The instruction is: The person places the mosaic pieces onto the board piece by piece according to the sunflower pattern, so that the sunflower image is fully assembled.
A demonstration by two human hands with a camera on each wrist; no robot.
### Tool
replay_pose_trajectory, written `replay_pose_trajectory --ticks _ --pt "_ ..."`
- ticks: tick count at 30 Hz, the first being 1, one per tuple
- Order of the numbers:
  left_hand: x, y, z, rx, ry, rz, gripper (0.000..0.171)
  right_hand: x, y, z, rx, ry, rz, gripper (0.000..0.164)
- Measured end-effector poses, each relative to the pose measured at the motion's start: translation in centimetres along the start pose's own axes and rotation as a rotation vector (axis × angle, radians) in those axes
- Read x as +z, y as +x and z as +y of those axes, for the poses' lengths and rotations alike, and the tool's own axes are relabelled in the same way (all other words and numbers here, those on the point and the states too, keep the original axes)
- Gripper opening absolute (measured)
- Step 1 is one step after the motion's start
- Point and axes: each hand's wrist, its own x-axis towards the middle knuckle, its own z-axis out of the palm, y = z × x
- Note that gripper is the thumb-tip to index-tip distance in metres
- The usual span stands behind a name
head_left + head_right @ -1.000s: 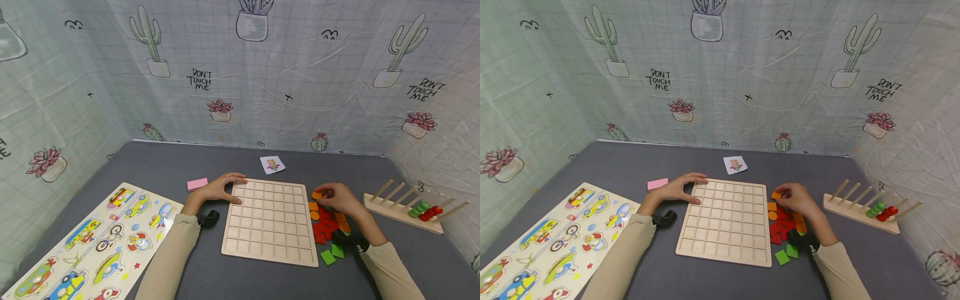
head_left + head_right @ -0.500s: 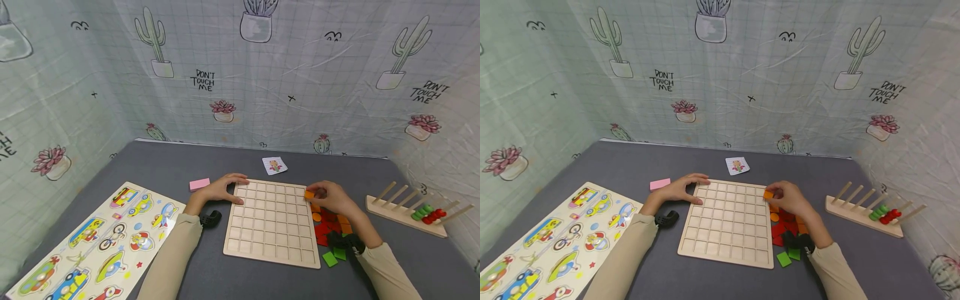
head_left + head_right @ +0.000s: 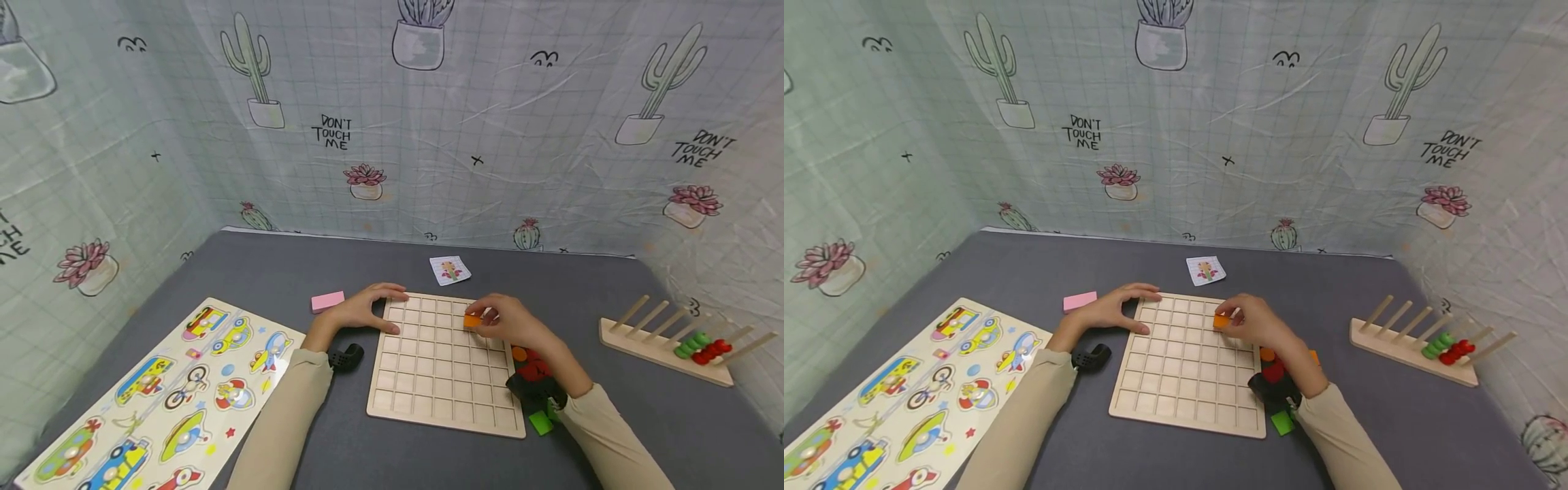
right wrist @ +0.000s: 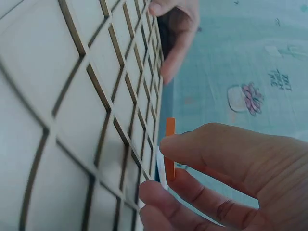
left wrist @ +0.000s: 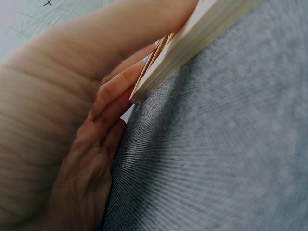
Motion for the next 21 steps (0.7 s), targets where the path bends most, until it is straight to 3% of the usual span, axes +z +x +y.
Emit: replay_pose_trajectory --ticks 10,21 --pt "0.2 0.2 -0.2 0.002 0.008 0.0 0.065 1.8 2.0 -0.5 -0.012 0.016 -0.083 0.027" --pt "0.1 0.1 -0.4 -0.008 -0.004 -0.002 0.065 3.0 3.5 -1.4 0.063 0.035 -0.005 0.026"
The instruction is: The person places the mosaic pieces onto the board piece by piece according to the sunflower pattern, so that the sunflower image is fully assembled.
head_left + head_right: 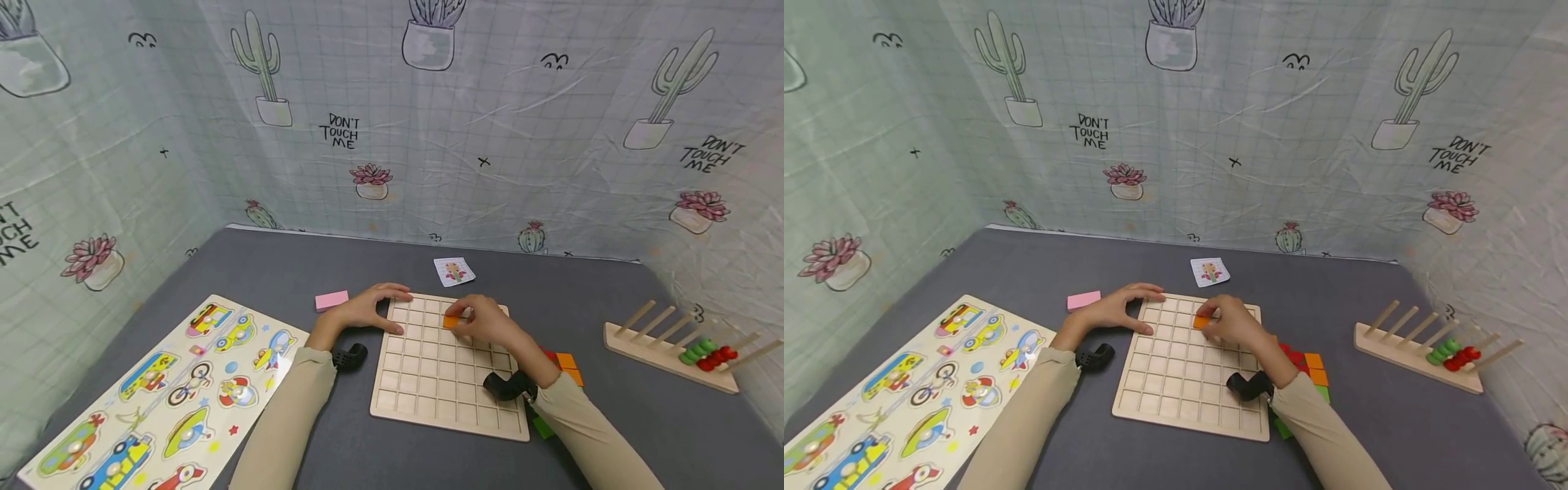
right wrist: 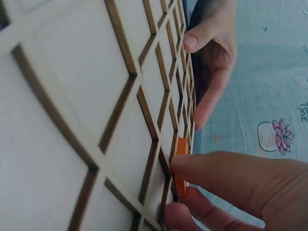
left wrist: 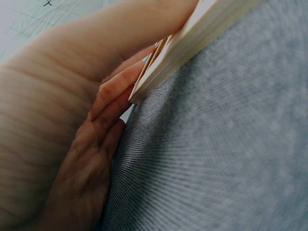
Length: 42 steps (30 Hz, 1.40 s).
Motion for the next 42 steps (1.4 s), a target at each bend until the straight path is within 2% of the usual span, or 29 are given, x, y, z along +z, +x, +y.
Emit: replay_pose_trajectory --ticks 6,13,19,24,33,42 --pt "0.1 0.1 0.0 -0.001 -0.005 -0.002 0.065 0.2 0.2 -0.1 0.016 0.012 0.02 0.025" --pt "0.2 0.3 0.0 0.004 0.003 -0.006 0.065 0.2 -0.1 -0.1 0.013 0.025 0.005 0.025" --pt "0.2 0.1 0.1 0.005 0.006 -0.006 0.065 0.1 -0.1 0.1 -0.025 0.026 -0.023 0.025" --pt "0.3 0.1 0.2 0.009 0.008 -0.007 0.065 -0.5 -0.3 0.0 -0.005 0.056 -0.031 0.024" --pt "0.2 -0.1 0.2 0.009 0.009 0.004 0.065 -1.8 -1.7 0.6 0.033 0.092 -0.021 0.023" --pt "0.1 -0.2 0.1 0.018 0.009 0.005 0.065 -3.1 -4.6 1.1 0.078 0.092 0.025 0.025"
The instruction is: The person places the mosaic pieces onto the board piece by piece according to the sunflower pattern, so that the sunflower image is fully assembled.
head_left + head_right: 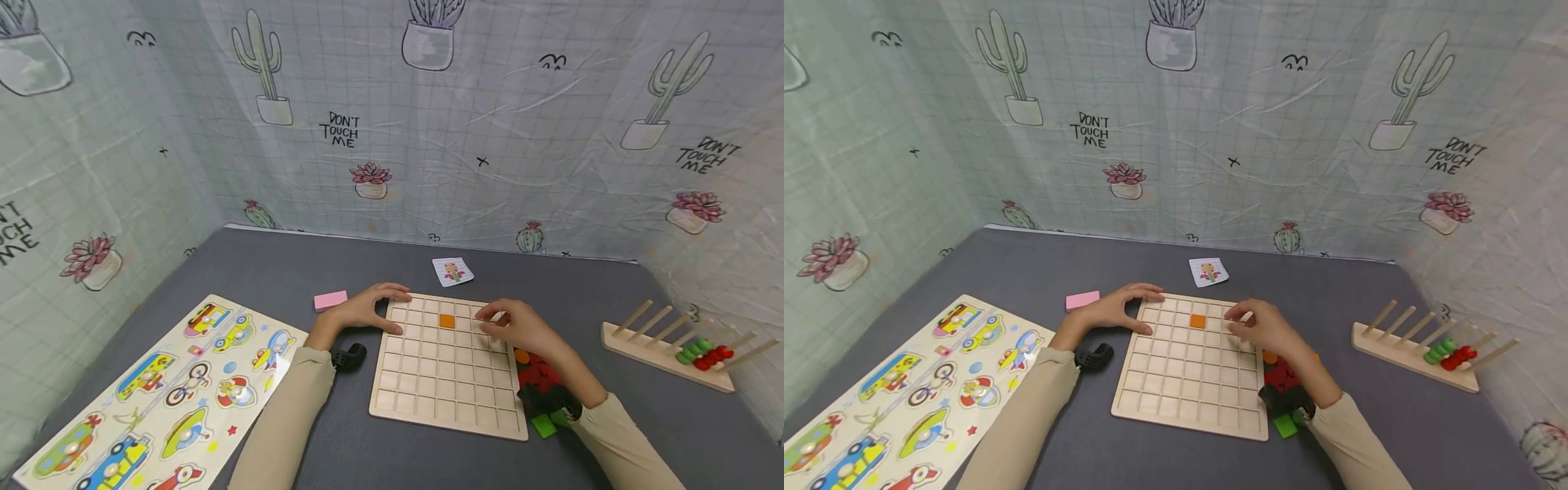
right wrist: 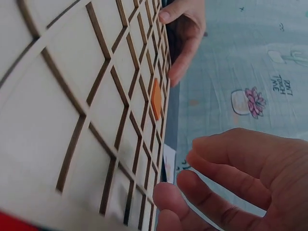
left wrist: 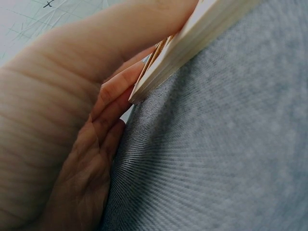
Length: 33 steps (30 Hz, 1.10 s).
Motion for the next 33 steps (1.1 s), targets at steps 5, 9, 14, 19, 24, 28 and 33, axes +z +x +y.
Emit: replay_pose_trajectory --ticks 5,9,14,19,24,28,33 --pt "-0.1 -0.1 0.1 -0.005 0.004 -0.003 0.064 -0.9 -1.4 0.5 0.009 -0.023 0.021 0.027" --pt "-0.1 0.0 0.2 -0.01 0.0 -0.006 0.064 -1.5 -2.6 1.3 0.012 -0.053 0.038 0.026" --pt "0.1 0.1 0.1 -0.004 0.003 -0.015 0.064 -2.2 -4.0 2.6 0.051 -0.032 0.049 0.028" --pt "0.2 0.1 0.2 -0.013 0.002 -0.007 0.064 -3.3 -4.6 3.8 0.057 -0.044 0.021 0.029" --pt "0.1 -0.1 0.3 -0.026 0.003 0.004 0.064 -4.2 -4.7 4.6 0.043 -0.037 -0.077 0.032" --pt "0.2 -0.1 0.3 -0.019 0.003 0.007 0.064 -4.6 -4.8 5.1 0.031 -0.005 -0.134 0.036" --pt "0.2 0.0 0.2 -0.003 0.002 0.005 0.063 -4.7 -4.8 5.5 0.018 0.021 -0.14 0.033"
